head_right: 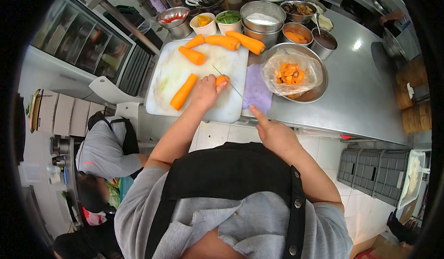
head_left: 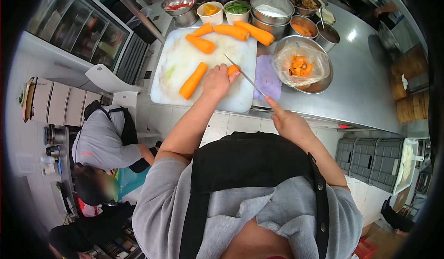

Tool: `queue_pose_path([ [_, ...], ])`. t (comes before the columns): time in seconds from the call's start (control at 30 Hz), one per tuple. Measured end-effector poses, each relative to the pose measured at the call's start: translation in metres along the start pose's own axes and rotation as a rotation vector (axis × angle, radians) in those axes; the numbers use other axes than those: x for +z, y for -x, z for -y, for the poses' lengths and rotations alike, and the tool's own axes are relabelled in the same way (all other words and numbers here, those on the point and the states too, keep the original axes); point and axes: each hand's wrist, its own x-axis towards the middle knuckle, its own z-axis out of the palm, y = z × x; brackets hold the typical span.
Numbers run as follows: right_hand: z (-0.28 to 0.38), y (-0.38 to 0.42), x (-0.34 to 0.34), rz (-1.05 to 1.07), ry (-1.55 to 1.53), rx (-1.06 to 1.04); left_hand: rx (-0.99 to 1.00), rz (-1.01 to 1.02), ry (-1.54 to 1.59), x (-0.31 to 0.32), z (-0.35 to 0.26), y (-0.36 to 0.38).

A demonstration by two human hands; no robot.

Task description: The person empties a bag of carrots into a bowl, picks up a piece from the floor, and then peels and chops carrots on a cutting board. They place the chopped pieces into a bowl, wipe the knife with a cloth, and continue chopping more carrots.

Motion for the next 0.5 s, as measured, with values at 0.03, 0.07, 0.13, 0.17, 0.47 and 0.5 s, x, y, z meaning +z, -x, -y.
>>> queue_pose_path([
  [0.03, 0.006, -0.003, -0.003, 0.038, 0.033, 0.025, 0.011, -0.010, -0.007, 0.000, 0.000, 0.001],
  [0.07, 0.010, -0.009, -0.003, 0.032, 0.031, 0.017, 0.020, -0.019, -0.013, 0.001, 0.000, 0.002],
  [0.13, 0.018, -0.023, -0.003, 0.023, 0.022, 0.002, 0.042, -0.053, -0.011, 0.002, 0.001, 0.004],
  [0.17, 0.021, -0.034, -0.001, 0.034, 0.014, 0.013, 0.055, -0.073, -0.011, 0.002, 0.001, 0.003],
  [0.47, -0.001, -0.080, 0.043, -0.094, -0.138, -0.036, 0.079, 0.079, 0.209, -0.014, 0.007, 0.003],
  [0.5, -0.019, -0.081, 0.057, -0.185, -0.243, -0.097, 0.106, -0.037, 0.422, -0.018, 0.005, 0.003],
])
